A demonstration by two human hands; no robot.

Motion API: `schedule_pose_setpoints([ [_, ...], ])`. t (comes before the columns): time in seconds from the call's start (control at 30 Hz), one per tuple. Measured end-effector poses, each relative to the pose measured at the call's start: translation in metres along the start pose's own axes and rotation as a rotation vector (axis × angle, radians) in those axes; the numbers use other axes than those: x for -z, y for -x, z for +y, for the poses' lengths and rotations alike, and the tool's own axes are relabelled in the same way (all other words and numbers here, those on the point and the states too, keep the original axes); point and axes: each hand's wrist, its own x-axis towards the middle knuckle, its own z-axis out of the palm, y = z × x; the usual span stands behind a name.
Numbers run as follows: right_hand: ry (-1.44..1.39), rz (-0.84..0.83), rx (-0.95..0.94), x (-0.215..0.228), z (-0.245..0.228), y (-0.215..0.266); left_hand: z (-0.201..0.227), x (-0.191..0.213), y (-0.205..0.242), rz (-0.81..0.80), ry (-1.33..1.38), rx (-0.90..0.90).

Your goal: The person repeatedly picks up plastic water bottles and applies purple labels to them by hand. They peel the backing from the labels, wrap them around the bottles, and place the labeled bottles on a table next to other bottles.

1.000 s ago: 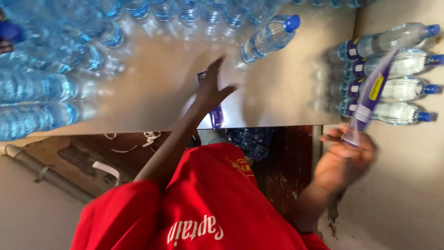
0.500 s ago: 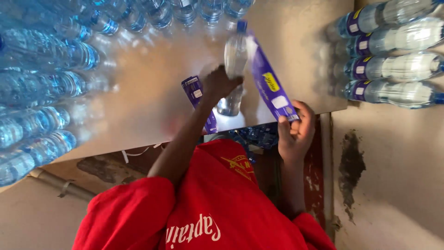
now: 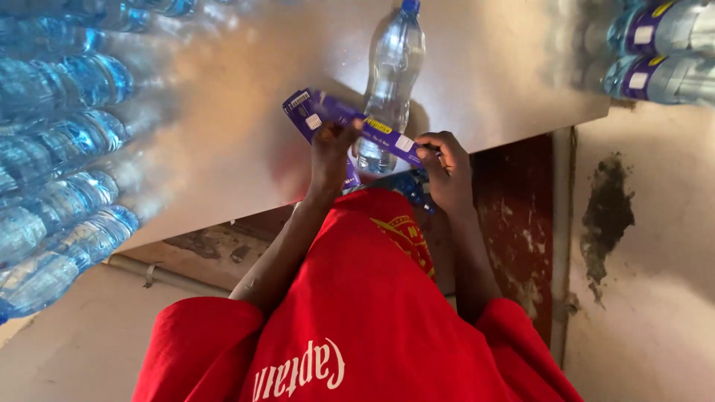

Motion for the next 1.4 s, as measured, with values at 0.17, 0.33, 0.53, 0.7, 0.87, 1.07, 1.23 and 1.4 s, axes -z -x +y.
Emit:
schedule_pose_setpoints([
  [0.17,-0.116,-0.047,-0.177,-0.009,-0.007,0.009,-0.008,-0.006,0.009,0.193,0.19,0.031],
  [0.33,-0.088,0.079,-0.278,-0.027,0.02,0.011,-0.045,0.006,0.012,0.266,0.288,0.052],
  [0.53,-0.461,0.32,-0.516,-0.047,0.0,0.006,-0.062,-0.002,0.013,0.303,0.287,0.018],
  [0.7,-0.492,0.392,-0.54,-0.053,0.005,0.008,-0.046,-0.005,0.012,0.27,0.266,0.006],
  [0.87,-0.38,0.381,-0.49,-0.057,0.013,0.006,-0.044,-0.007,0.012,0.276,0.26,0.015],
  [1.07,-0.271,0.337,-0.47,-0.057,0.004,0.003,-0.043,-0.008,0.011,0.282,0.227,0.02],
  [1.23,-0.314,0.345,-0.454,-0.059,0.025,0.007,-0.042,-0.006,0.011,0.293,0.187,0.039],
  [1.4,-0.271,0.394,-0.334,-0.08,0.03,-0.005,-0.063,-0.012,0.007,0.31,0.153,0.041],
])
